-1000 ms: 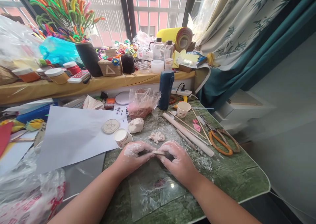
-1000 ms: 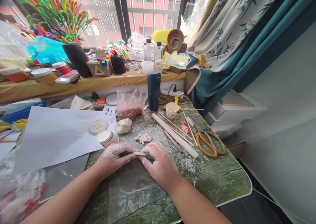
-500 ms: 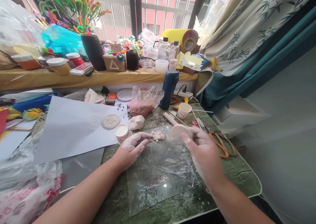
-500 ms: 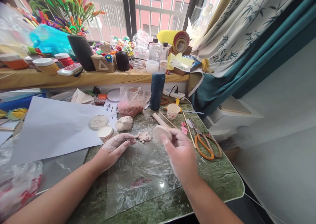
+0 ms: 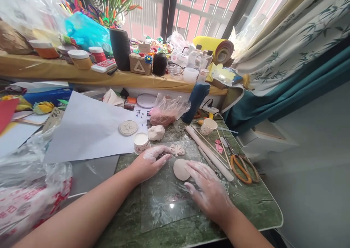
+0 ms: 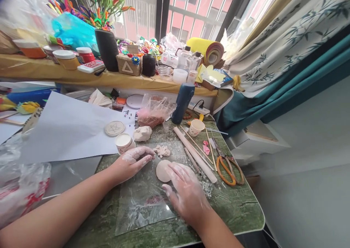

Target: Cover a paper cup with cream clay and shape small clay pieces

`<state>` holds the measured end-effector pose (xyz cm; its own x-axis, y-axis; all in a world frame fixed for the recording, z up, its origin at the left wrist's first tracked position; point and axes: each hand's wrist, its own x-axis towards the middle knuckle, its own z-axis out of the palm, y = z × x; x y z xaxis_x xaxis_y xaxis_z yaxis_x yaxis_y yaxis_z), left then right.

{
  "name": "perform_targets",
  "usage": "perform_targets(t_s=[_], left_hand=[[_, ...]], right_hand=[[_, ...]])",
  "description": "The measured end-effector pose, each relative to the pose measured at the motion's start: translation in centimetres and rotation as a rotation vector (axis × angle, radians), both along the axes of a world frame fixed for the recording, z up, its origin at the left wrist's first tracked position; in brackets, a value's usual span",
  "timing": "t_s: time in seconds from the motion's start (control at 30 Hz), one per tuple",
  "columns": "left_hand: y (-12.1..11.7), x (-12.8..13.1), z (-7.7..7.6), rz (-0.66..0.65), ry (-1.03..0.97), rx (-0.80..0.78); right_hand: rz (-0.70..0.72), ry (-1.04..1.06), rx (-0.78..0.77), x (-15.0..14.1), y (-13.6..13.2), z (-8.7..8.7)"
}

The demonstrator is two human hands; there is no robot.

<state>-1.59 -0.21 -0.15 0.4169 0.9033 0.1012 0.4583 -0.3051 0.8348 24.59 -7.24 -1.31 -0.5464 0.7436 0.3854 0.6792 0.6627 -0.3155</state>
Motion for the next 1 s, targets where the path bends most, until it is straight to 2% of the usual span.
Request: perform_targets(t_s=[0.1, 0.23, 0.6, 0.67, 0.77, 0.83, 0.9, 1.0], left_hand=[[-0.1, -0.1, 0.1, -0.018, 0.024, -0.018], [-0.2, -0.1, 0.2, -0.023, 0.055, -0.014], [-0.1, -0.1, 0.0, -0.060, 0.091, -0.010], [-0.1, -0.2, 0.0, -0.061, 0.095, -0.001], [-0.4, -0.2, 0.0, -0.092, 0.113, 0.065], [-0.8, -0.1, 0.1, -0.141, 0.157, 0.129], [-1.3, 0.4, 0.1, -0.175, 0.221, 0.163], [-1.8, 1.4, 0.1, -0.156, 0.300, 0.143]], right_hand=[[0.024, -0.126, -0.090, -1.1, 1.0, 0.6], [0.086, -0.256, -0.177, -2.2, 1.3, 0.4], [0.083, -0.233, -0.166, -1.6, 0.5, -0.2], [0.014, -0.139, -0.129, -1.1, 0.7, -0.6], [-0.227, -0.004, -0.114, -0.6, 1.4, -1.4], [-0.333, 0.011, -0.145, -0.7, 1.9, -1.8], [-0.377, -0.006, -0.158, -0.9, 2.4, -2.0], [-0.408, 0.008, -0.156, -1.3, 2.9, -1.6]])
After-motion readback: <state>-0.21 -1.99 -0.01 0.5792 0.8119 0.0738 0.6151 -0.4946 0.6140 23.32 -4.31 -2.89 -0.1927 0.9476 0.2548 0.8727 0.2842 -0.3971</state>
